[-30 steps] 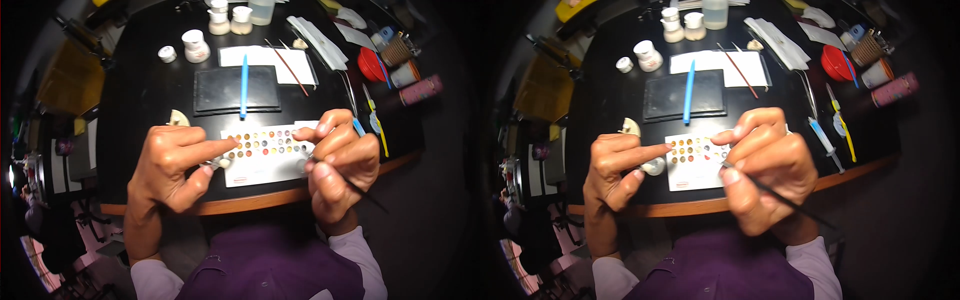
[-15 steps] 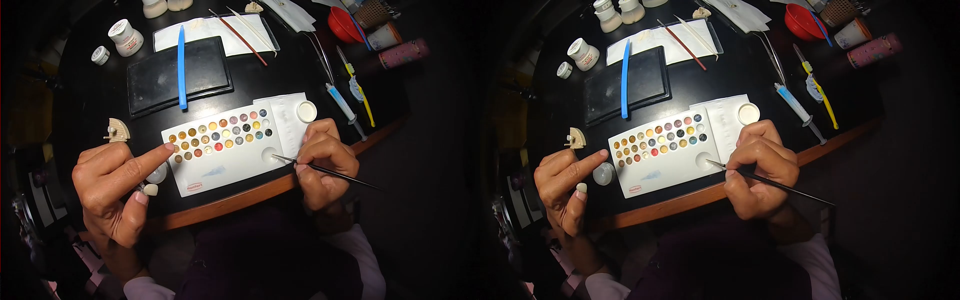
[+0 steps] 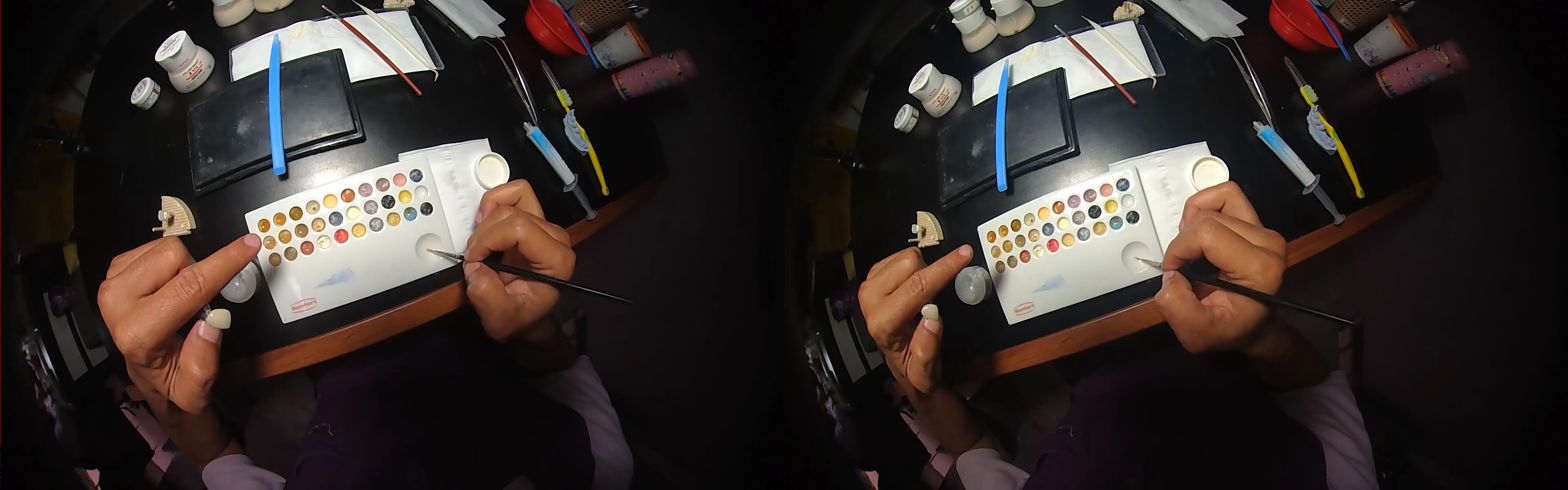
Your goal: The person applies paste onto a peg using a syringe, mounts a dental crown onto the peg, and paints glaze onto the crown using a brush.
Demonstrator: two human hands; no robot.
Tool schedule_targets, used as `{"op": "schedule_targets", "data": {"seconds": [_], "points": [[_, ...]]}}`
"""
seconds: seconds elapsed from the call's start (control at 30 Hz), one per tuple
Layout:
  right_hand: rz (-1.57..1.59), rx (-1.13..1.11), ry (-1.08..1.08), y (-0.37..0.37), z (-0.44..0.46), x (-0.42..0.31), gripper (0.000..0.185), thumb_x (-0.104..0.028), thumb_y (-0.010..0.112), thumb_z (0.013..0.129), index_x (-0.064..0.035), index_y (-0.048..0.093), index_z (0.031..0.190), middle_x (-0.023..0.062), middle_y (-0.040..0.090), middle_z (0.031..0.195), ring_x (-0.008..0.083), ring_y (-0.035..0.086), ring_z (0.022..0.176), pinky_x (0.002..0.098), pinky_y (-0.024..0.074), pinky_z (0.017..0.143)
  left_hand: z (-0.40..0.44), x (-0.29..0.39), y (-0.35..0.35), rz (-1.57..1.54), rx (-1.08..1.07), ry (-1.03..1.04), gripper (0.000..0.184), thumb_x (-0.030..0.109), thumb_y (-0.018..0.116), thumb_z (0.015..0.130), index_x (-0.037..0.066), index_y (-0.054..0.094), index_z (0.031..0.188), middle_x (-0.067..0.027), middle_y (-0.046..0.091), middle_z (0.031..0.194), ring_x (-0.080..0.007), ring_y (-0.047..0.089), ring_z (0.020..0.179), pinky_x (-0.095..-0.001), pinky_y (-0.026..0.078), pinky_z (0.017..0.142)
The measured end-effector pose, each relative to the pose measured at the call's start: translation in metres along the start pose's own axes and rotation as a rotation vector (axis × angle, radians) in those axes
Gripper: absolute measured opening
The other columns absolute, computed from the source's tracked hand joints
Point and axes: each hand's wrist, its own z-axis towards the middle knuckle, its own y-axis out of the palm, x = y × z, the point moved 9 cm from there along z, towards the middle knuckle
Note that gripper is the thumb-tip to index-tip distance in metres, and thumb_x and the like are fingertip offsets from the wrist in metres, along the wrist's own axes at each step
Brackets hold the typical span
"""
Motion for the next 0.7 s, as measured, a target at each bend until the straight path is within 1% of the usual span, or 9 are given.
{"op": "schedule_targets", "data": {"seconds": [0.03,0.23,0.33,0.43,0.53,0.63,0.67,0.7], "points": [[0.001,0.0,-0.003,0.0004,0.0001,0.0,0.009,-0.003,0.063,0.06,-0.0026,0.063,0.069,0.0054,0.059,0.063,0.0213,0.056,0.073,0.0313,0.044,0.065,0.0008,0.0014,-0.0006,0.013,0.023,0.017,0.059,0.041,0.058,0.08,0.0,0.084,0.112,-0.0026,0.039,0.057,-0.016,0.038,0.049,-0.0361,0.028,0.053],[0.005,0.002,0.0,0.0014,-0.0006,0.0003,0.009,-0.002,0.064,0.06,-0.003,0.064,0.069,0.0054,0.06,0.065,0.0211,0.056,0.073,0.0314,0.044,0.066,0.0002,0.0005,-0.0001,-0.001,0.039,-0.012,0.061,0.041,0.058,0.076,0.0,0.084,0.111,-0.0031,0.038,0.057,-0.017,0.038,0.05,-0.037,0.029,0.055],[0.016,-0.01,0.014,0.0004,0.0005,0.0003,0.009,-0.001,0.064,0.061,-0.0033,0.063,0.07,0.0049,0.061,0.065,0.021,0.056,0.075,0.0314,0.0441,0.067,-0.0006,0.0011,0.0014,-0.028,-0.023,-0.024,0.064,0.044,0.055,0.084,-0.004,0.081,0.116,-0.005,0.037,0.063,-0.0191,0.039,0.056,-0.0385,0.027,0.057],[0.026,-0.006,0.028,-0.0004,0.0002,0.0009,0.009,-0.001,0.063,0.061,-0.0038,0.063,0.07,0.0045,0.061,0.066,0.0211,0.056,0.076,0.0315,0.0441,0.067,-0.0004,0.0005,0.0013,-0.038,-0.014,-0.006,0.063,0.043,0.055,0.084,-0.004,0.081,0.116,-0.0047,0.037,0.062,-0.0185,0.039,0.055,-0.0381,0.027,0.056],[0.019,-0.013,0.036,0.0,0.0001,0.0008,0.009,-0.001,0.064,0.062,-0.0038,0.063,0.071,0.0043,0.062,0.067,0.0218,0.056,0.079,0.0322,0.0443,0.069,0.0011,-0.0002,-0.0001,-0.019,0.029,0.003,0.062,0.038,0.058,0.071,-0.001,0.084,0.111,-0.0041,0.037,0.057,-0.018,0.039,0.05,-0.0372,0.03,0.053],[0.033,-0.002,0.026,-0.0026,0.0001,-0.0003,0.01,-0.003,0.065,0.063,-0.0035,0.063,0.073,0.0042,0.062,0.068,0.0226,0.056,0.081,0.0327,0.0445,0.073,0.0039,0.0004,-0.0009,-0.053,0.02,0.024,0.06,0.036,0.059,0.07,-0.001,0.084,0.11,-0.0053,0.04,0.057,-0.0191,0.041,0.049,-0.0378,0.032,0.052],[0.072,-0.017,0.006,-0.0034,0.0002,-0.0007,0.011,-0.005,0.065,0.068,-0.0019,0.065,0.079,0.0055,0.062,0.07,0.0222,0.055,0.084,0.0333,0.0442,0.077,0.0064,0.003,-0.0016,-0.073,0.005,0.079,0.059,0.033,0.059,0.069,-0.003,0.083,0.11,-0.0064,0.044,0.057,-0.0195,0.043,0.047,-0.0375,0.034,0.05],[0.129,0.011,0.036,-0.0056,0.0008,0.0005,0.014,-0.005,0.065,0.07,-0.001,0.065,0.084,0.0061,0.061,0.071,0.0219,0.055,0.086,0.0334,0.0441,0.077,0.0065,0.0031,-0.0019,-0.103,-0.011,0.088,0.059,0.031,0.059,0.069,-0.003,0.083,0.111,-0.0064,0.045,0.057,-0.019,0.044,0.046,-0.0367,0.035,0.048]]}}
